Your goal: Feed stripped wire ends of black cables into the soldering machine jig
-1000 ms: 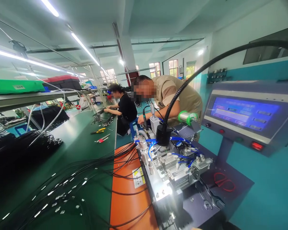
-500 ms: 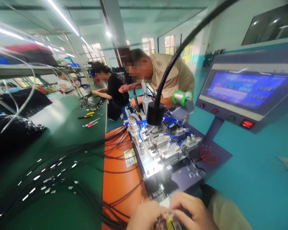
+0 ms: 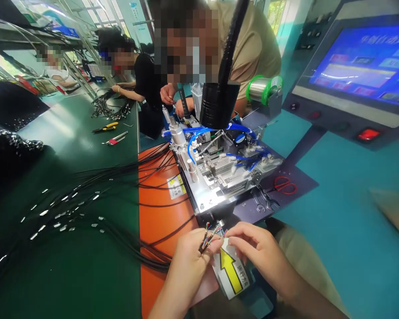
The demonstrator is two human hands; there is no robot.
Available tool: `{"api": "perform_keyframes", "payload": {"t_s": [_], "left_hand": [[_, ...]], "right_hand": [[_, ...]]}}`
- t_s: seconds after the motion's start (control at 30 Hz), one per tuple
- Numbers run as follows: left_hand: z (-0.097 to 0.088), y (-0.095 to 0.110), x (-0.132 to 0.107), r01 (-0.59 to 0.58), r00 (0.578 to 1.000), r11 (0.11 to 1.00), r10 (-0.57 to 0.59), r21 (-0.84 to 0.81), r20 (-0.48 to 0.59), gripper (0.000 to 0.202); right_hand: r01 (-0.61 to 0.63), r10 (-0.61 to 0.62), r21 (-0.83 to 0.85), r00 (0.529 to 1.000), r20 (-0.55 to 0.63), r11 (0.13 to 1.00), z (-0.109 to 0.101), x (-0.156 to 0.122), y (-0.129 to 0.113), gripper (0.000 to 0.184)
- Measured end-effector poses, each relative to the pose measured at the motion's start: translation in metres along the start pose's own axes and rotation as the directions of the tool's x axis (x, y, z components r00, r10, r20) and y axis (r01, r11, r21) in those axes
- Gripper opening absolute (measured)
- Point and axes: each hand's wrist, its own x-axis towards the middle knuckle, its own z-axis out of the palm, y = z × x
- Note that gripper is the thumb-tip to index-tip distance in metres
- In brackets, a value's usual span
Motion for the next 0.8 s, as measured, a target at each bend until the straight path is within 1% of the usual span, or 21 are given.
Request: {"api": "perform_keyframes", "payload": {"t_s": [0.1, 0.27, 0.47, 0.57, 0.63, 0.7, 0.73, 0.8], "left_hand": [[0.0, 0.0, 0.002, -0.053, 0.998, 0.996, 0.055, 0.078, -0.028, 0.023], [0.002, -0.001, 0.002, -0.048, 0.998, 0.994, 0.051, 0.101, -0.03, 0.023], [0.003, -0.002, 0.001, -0.078, 0.996, 0.988, 0.082, 0.136, -0.026, 0.025], [0.004, -0.003, 0.001, -0.09, 0.995, 0.985, 0.095, 0.144, -0.027, 0.025], [0.005, -0.004, 0.0, -0.102, 0.994, 0.985, 0.106, 0.141, -0.025, 0.026], [0.006, -0.005, -0.001, -0.105, 0.993, 0.985, 0.111, 0.138, -0.038, 0.027], [0.006, -0.006, -0.002, -0.103, 0.993, 0.985, 0.11, 0.139, -0.05, 0.027], [0.008, -0.007, -0.003, -0.09, 0.991, 0.985, 0.103, 0.146, -0.081, 0.028]], "right_hand": [[-0.033, 0.032, 0.06, 0.999, 0.024, 0.998, 0.002, 0.001, -0.003, 0.013], [-0.105, 0.104, 0.108, 0.994, 0.014, 0.989, 0.005, 0.003, -0.008, 0.017], [-0.123, 0.123, 0.104, 0.992, 0.015, 0.987, 0.005, 0.005, -0.012, 0.018], [-0.119, 0.116, 0.07, 0.992, 0.045, 0.99, 0.002, 0.006, -0.012, 0.018], [-0.064, 0.065, -0.019, 0.997, 0.051, 0.998, 0.001, 0.005, -0.01, 0.018], [0.075, -0.071, -0.207, 0.997, 0.027, 0.976, 0.002, 0.003, -0.007, 0.02], [0.165, -0.167, -0.327, 0.986, 0.021, 0.931, 0.004, 0.002, -0.005, 0.022], [0.317, -0.349, -0.543, 0.936, 0.046, 0.778, 0.008, -0.003, -0.002, 0.027]]}}
